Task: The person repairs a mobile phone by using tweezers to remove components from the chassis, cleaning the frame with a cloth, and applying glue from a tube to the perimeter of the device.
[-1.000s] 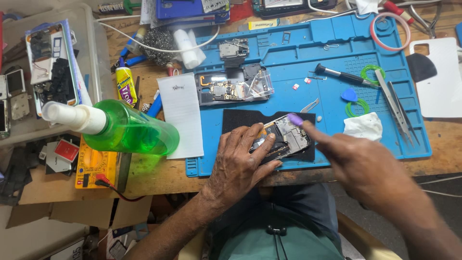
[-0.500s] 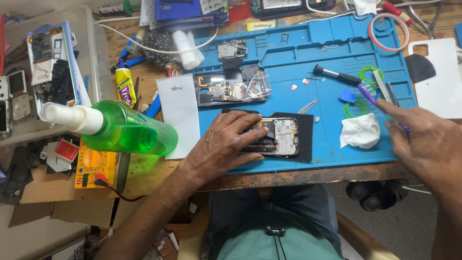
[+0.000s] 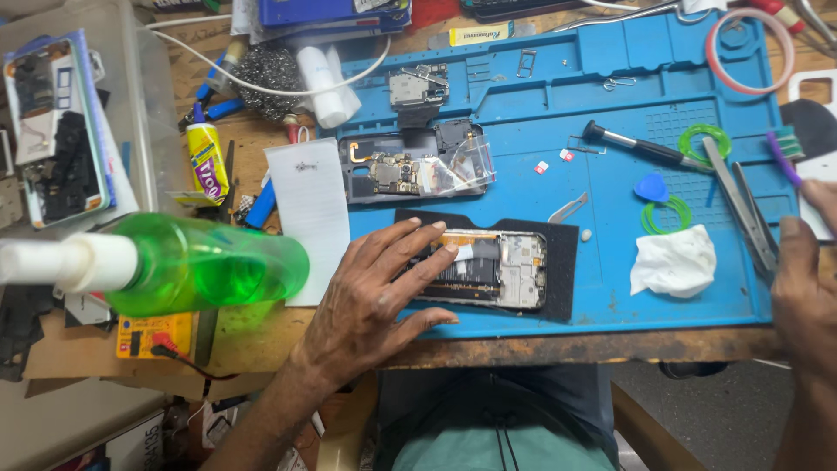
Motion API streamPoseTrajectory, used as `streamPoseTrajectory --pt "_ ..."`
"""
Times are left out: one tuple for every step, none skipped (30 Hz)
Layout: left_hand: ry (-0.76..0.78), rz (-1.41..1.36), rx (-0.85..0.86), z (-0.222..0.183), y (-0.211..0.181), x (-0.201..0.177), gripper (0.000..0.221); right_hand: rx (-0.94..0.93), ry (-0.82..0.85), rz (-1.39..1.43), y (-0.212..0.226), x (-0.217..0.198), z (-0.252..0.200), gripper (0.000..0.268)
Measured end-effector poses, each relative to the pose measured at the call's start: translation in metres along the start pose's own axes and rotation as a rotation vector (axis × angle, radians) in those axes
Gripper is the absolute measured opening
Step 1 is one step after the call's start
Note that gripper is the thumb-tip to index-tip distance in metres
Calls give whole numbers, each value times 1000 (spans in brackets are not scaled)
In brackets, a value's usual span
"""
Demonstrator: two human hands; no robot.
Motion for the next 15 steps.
streamPoseTrajectory --pt "13 1 -1 3 0 2 66 -31 -17 -13 0 2 -5 31" --pt "25 1 -2 6 1 4 67 -55 -39 -26 -2 3 -8 31" --pt "46 12 18 8 2 6 67 -67 -42 -33 -4 5 -12 30" --pt "67 22 39 8 2 8 66 -61 -27 -42 -5 7 -17 29" --pt "86 39 53 7 3 9 66 -65 -10 -42 -4 11 -22 29" --pt "103 21 76 5 1 12 63 -62 8 -41 -3 12 -23 28" --pt "91 37 93 6 2 12 61 -85 -2 -11 -1 24 -8 28" --pt "80 54 110 7 5 11 58 -113 -12 12 4 34 5 27" --pt "66 58 115 6 6 12 56 -146 -9 39 13 40 26 27" --pt "53 63 120 5 7 14 53 -174 -3 63 26 47 47 26" --pt "44 55 136 3 7 16 51 -195 4 72 40 49 65 26" --pt "31 39 124 0 5 16 50 -215 14 81 58 54 83 25" --pt "14 25 127 -1 5 14 49 -231 14 81 77 60 103 25" --pt "-4 11 131 -1 5 12 48 -253 16 82 91 61 115 24" --pt "-23 -3 134 -2 5 12 48 -278 33 81 95 54 117 24"
Point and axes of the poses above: each hand's wrist, its own z-axis towards the middle knuckle, its own x-axis out of the palm, y = z × x, the point moved 4 cm from there along z, towards the middle knuckle, and after that the axes turned 11 degrees about -x, right-handed, at the moved point
